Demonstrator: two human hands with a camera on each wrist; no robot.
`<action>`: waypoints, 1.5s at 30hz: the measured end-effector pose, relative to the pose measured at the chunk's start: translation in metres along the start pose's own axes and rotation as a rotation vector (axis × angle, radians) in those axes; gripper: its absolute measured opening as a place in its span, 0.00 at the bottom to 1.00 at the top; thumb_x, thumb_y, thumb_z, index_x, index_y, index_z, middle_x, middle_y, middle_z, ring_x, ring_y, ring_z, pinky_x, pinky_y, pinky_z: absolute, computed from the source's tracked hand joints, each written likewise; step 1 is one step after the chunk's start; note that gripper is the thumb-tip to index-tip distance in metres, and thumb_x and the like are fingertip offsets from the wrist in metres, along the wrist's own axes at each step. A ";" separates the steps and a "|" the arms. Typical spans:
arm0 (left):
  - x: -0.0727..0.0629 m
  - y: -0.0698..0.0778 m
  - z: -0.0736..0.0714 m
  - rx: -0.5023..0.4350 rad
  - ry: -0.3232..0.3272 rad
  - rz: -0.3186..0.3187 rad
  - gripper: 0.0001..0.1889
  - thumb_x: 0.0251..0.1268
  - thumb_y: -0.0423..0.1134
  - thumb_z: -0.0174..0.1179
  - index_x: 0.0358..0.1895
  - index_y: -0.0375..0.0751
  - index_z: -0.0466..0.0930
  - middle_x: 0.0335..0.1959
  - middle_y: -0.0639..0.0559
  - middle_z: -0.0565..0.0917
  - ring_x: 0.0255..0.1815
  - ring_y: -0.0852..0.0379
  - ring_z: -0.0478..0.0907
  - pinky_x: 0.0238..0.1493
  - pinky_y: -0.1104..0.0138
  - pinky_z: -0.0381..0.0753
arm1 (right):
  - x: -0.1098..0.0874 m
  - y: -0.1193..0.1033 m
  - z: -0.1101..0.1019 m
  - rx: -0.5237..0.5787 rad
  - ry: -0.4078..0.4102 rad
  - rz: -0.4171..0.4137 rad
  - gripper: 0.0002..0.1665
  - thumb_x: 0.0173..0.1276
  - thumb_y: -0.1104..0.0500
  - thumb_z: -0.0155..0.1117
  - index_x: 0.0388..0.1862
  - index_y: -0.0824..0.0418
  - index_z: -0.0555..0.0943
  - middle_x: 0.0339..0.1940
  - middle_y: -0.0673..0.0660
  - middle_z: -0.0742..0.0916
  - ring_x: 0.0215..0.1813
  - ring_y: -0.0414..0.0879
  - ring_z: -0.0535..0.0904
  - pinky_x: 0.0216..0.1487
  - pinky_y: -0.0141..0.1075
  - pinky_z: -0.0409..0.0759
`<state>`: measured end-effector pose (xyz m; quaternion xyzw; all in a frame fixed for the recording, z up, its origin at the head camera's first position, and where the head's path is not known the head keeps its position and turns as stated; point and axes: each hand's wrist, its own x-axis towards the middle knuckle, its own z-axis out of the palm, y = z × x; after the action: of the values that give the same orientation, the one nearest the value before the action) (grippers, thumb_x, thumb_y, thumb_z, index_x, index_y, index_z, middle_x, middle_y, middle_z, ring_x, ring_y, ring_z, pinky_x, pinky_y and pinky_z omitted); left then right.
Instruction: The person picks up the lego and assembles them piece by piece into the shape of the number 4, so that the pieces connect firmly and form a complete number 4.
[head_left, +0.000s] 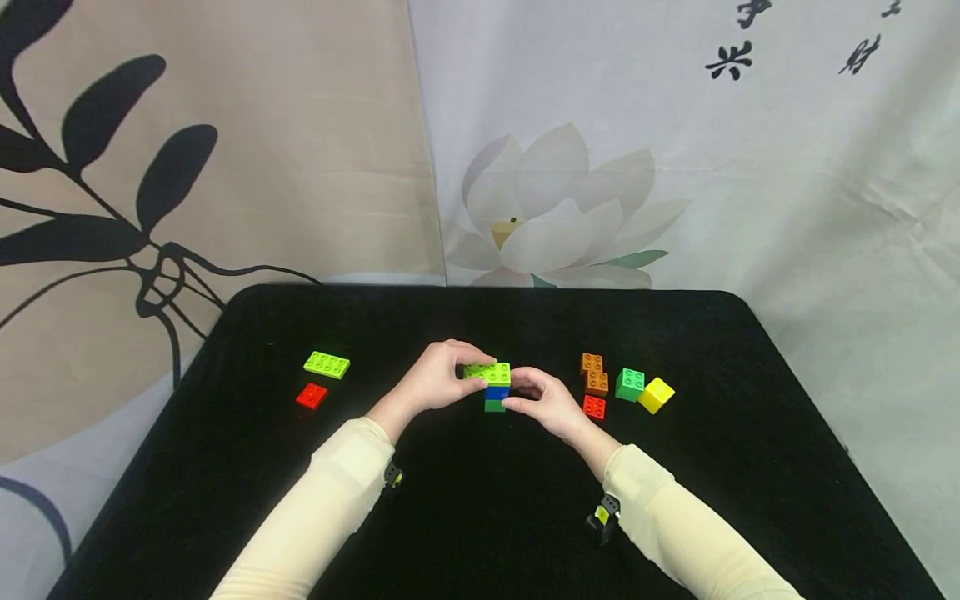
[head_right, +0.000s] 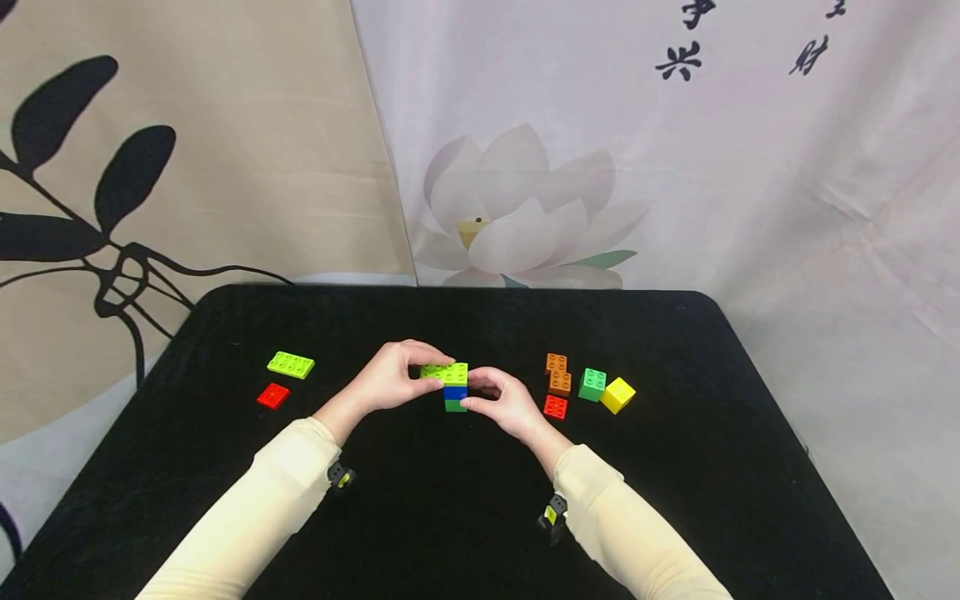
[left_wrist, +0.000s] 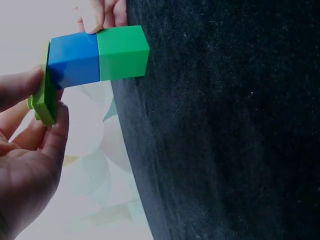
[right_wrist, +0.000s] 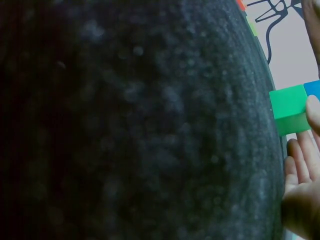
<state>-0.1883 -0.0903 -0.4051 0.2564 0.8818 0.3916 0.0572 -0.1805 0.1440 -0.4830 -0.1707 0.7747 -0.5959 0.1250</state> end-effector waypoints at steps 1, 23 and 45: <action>0.000 0.000 0.000 -0.001 -0.001 0.001 0.16 0.60 0.36 0.71 0.52 0.43 0.86 0.50 0.49 0.85 0.51 0.50 0.78 0.48 0.65 0.82 | 0.000 0.000 0.000 0.001 0.000 -0.001 0.22 0.68 0.62 0.67 0.60 0.63 0.76 0.57 0.59 0.83 0.60 0.52 0.78 0.65 0.49 0.71; 0.001 0.001 0.001 0.011 -0.018 -0.034 0.14 0.64 0.36 0.68 0.52 0.45 0.87 0.48 0.52 0.85 0.53 0.52 0.77 0.54 0.57 0.78 | -0.001 0.001 0.000 0.021 -0.019 -0.034 0.24 0.68 0.65 0.65 0.61 0.68 0.74 0.58 0.63 0.82 0.61 0.57 0.77 0.64 0.51 0.72; 0.000 -0.005 0.004 0.003 0.016 0.022 0.16 0.61 0.35 0.70 0.53 0.43 0.86 0.48 0.50 0.86 0.52 0.50 0.77 0.50 0.59 0.81 | 0.000 -0.002 0.001 -0.009 -0.012 -0.033 0.22 0.69 0.65 0.66 0.60 0.68 0.75 0.58 0.64 0.82 0.60 0.56 0.77 0.63 0.50 0.73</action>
<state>-0.1887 -0.0901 -0.4116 0.2629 0.8800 0.3930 0.0454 -0.1803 0.1427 -0.4817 -0.1874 0.7737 -0.5934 0.1189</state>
